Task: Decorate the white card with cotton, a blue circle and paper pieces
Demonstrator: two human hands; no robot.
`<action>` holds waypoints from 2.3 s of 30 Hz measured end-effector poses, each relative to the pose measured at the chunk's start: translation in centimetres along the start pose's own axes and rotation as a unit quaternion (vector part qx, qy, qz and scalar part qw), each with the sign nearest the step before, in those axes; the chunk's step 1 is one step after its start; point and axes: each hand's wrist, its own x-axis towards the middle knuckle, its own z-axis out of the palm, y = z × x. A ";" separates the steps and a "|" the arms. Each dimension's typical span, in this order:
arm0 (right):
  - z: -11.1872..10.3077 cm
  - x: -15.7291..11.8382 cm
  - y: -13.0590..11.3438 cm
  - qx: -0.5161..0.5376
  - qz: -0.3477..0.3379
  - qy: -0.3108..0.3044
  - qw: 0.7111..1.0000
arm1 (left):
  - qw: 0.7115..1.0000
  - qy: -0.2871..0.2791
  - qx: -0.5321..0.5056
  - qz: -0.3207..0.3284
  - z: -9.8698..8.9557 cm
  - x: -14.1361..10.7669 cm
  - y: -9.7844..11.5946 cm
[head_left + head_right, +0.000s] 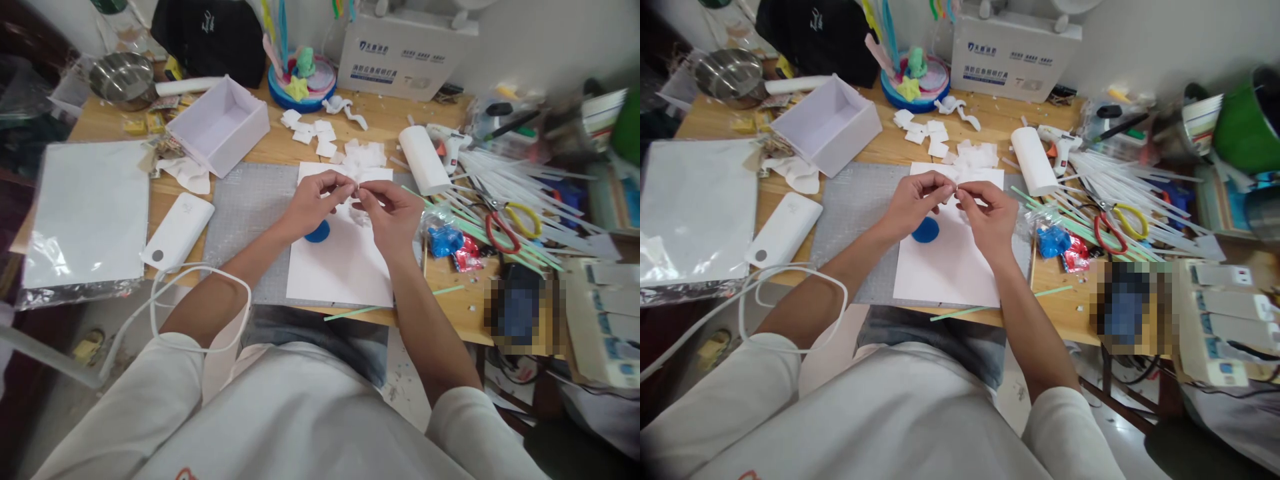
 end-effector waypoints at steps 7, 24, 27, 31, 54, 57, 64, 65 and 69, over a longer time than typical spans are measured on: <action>0.0 -0.1 0.4 0.015 -0.020 -0.006 1.000 | 0.999 0.024 0.026 0.033 0.0 0.0 -0.2; -0.2 -0.3 0.5 -0.052 -0.068 -0.004 0.996 | 0.986 0.054 0.136 0.081 0.2 -0.1 -0.4; -0.2 -0.4 0.4 -0.075 -0.089 -0.008 0.993 | 0.985 0.056 0.142 0.086 0.2 -0.2 -0.2; -0.2 -0.5 0.2 -0.073 -0.080 -0.005 0.994 | 0.986 0.052 0.141 0.077 0.3 -0.3 0.1; -0.5 -0.9 -0.8 -0.068 -0.102 -0.016 0.992 | 0.992 0.046 0.076 0.089 -0.2 -0.1 0.1; -0.5 -1.0 -1.3 -0.108 -0.147 -0.021 0.983 | 0.989 0.045 0.060 0.126 -0.2 -0.2 -0.1; -0.7 -0.7 -1.5 -0.142 -0.286 0.042 0.947 | 0.985 0.057 0.106 0.120 -0.1 -0.4 0.1; -0.7 -0.7 -1.5 -0.150 -0.291 0.040 0.944 | 0.986 0.057 0.109 0.116 -0.1 -0.5 0.1; -0.9 -1.0 -1.5 -0.158 -0.296 0.036 0.941 | 0.986 0.050 0.081 0.139 -0.1 -0.5 0.0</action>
